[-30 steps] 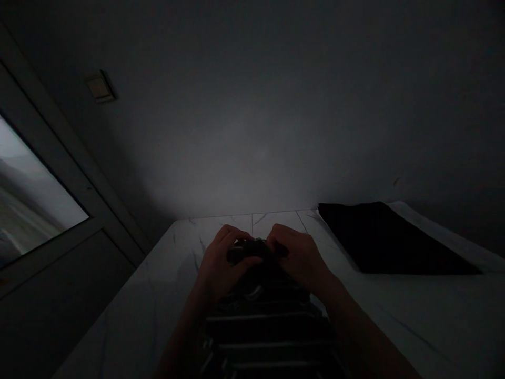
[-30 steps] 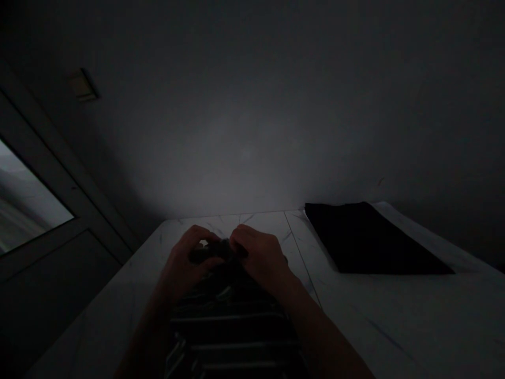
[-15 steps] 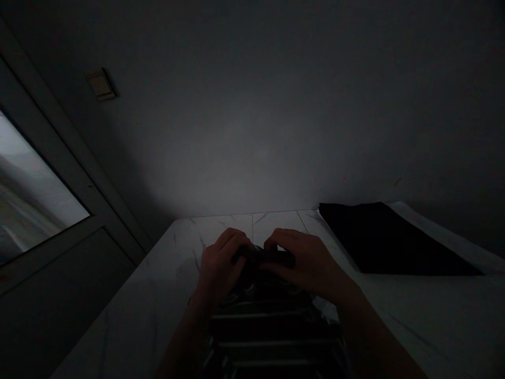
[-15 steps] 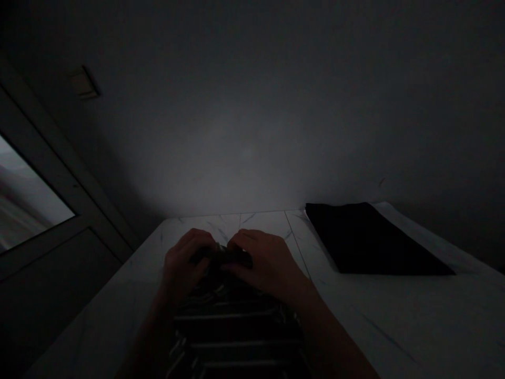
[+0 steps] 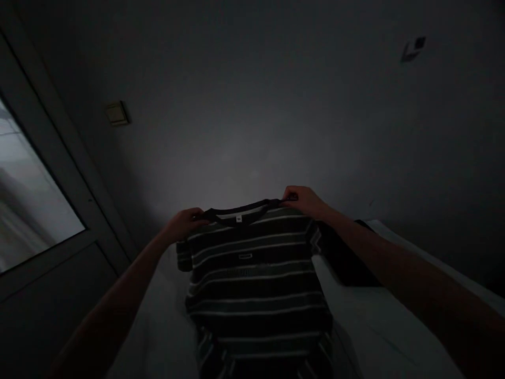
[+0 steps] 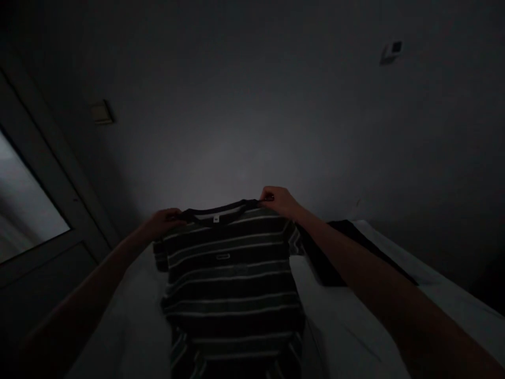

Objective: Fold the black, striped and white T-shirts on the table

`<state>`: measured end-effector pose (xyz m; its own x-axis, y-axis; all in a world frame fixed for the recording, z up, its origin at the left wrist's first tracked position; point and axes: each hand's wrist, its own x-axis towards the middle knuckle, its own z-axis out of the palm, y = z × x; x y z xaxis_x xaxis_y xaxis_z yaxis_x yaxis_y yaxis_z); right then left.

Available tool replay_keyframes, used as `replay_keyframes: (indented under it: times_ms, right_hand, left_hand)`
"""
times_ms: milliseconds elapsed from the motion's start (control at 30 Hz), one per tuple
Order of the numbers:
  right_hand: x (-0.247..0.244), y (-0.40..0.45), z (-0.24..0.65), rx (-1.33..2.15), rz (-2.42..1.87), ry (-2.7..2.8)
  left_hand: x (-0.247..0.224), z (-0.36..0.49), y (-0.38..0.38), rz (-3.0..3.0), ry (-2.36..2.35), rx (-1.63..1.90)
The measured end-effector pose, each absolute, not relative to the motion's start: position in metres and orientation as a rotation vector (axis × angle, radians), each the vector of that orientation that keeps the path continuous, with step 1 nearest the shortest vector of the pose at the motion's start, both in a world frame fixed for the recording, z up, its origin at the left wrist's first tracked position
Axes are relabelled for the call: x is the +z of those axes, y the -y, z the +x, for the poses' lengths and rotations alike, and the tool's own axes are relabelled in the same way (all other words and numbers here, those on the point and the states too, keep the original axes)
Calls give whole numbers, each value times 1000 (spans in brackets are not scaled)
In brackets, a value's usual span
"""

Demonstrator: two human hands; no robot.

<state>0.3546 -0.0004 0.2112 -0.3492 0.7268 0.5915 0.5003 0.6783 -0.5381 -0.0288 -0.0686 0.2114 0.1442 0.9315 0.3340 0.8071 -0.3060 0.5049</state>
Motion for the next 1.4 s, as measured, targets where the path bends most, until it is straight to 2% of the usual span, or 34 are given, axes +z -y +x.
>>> replay_keyframes:
  times_ms: [67, 133, 267, 300, 367, 433, 600, 733, 967, 1167, 1267, 1400]
  right_hand:
    - [247, -9, 363, 136, -993, 2077]
    - [283, -7, 367, -106, -1038, 2017]
    - [336, 3, 362, -568, -1154, 1826]
    - [343, 4, 360, -633, -1220, 1865]
    - [350, 4, 357, -713, -1328, 1991]
    - [351, 2, 356, -769, -1356, 2001]
    - [342, -2, 362, -750, -1419, 2032]
    - [332, -5, 370, -613, -1360, 1997]
    - [317, -2, 378, -538, -1185, 1982]
    - [309, 12, 377, -385, -1240, 1714]
    - [285, 25, 379, -241, -1220, 1647]
    - [228, 63, 402, 71, -1103, 1913]
  left_hand:
    - [249, -39, 55, 2259, -1690, 841]
    - [291, -40, 51, 2353, -1733, 954]
    - [354, -24, 56, 2463, -1968, 1586]
    - [362, -19, 57, 2488, -2052, 1604]
    - [369, -10, 54, 2581, -2225, 1367]
    - [370, -4, 50, 2659, -2341, 1148]
    - [373, -9, 44, 2724, -2428, 895]
    - [377, -17, 44, 2719, -2268, 1065]
    - [365, -13, 53, 2668, -2207, 1061]
    - [347, 6, 69, 2324, -2484, 1259]
    - [327, 11, 77, 2384, -2406, 1221]
    - [277, 3, 119, 2550, -1933, 953]
